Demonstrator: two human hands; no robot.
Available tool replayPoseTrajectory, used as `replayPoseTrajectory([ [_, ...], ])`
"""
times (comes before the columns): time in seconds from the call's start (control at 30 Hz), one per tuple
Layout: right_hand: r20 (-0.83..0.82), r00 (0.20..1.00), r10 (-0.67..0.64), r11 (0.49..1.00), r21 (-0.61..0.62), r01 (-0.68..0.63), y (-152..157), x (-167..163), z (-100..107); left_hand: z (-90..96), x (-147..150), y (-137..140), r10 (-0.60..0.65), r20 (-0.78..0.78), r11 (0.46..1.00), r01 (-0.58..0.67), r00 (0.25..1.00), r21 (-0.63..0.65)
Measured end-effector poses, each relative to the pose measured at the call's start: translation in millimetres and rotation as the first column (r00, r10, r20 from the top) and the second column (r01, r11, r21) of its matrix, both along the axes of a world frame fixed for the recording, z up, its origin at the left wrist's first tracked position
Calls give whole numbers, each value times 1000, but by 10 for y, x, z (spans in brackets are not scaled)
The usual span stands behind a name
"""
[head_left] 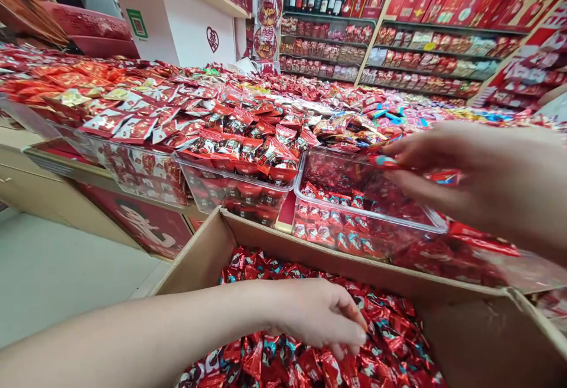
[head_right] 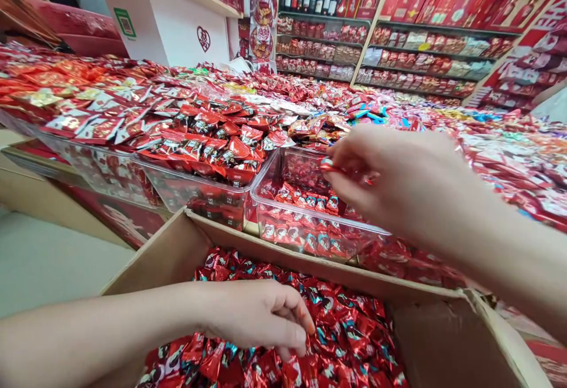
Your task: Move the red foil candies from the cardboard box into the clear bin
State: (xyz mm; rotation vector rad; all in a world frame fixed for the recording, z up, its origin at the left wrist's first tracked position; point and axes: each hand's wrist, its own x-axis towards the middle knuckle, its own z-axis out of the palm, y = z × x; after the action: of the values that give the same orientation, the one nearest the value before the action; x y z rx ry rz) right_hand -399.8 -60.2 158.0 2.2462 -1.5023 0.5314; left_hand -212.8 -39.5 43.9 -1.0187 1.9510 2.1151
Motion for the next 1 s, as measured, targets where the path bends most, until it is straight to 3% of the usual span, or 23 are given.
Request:
replayPoseTrajectory([
  [0.1,-383,920,79,966,258,25,-632,182,-65,2,34,32,-206,110,938,228,972,-262],
  [0.23,-548,812,201,887,453,86,-1165,296,-435,66,79,64,-368,262,774,450,892,-445],
  [0.3,-595,772,226,859,495,129,-1283,285,-597,114,88,82,-460,323,650,562,827,-513],
  [0.4,-636,736,232,841,512,177,-1375,227,-762,159,95,106,-601,448,424,739,662,-523],
  [0.47,-650,722,238,834,518,192,-1416,188,-844,141,105,119,-640,513,340,810,572,-478],
  [0.53,-655,714,247,825,529,200,-1449,163,-914,90,123,130,-640,544,317,831,543,-456],
  [0.67,-660,710,248,797,555,237,-1492,160,-980,29,172,137,-619,552,315,820,559,-477],
  [0.77,-662,712,235,779,566,269,-1511,168,-963,104,186,117,-602,560,325,815,570,-481],
  [1.0,-666,717,206,759,571,313,-1510,164,-946,260,121,76,-618,609,337,867,498,-367],
])
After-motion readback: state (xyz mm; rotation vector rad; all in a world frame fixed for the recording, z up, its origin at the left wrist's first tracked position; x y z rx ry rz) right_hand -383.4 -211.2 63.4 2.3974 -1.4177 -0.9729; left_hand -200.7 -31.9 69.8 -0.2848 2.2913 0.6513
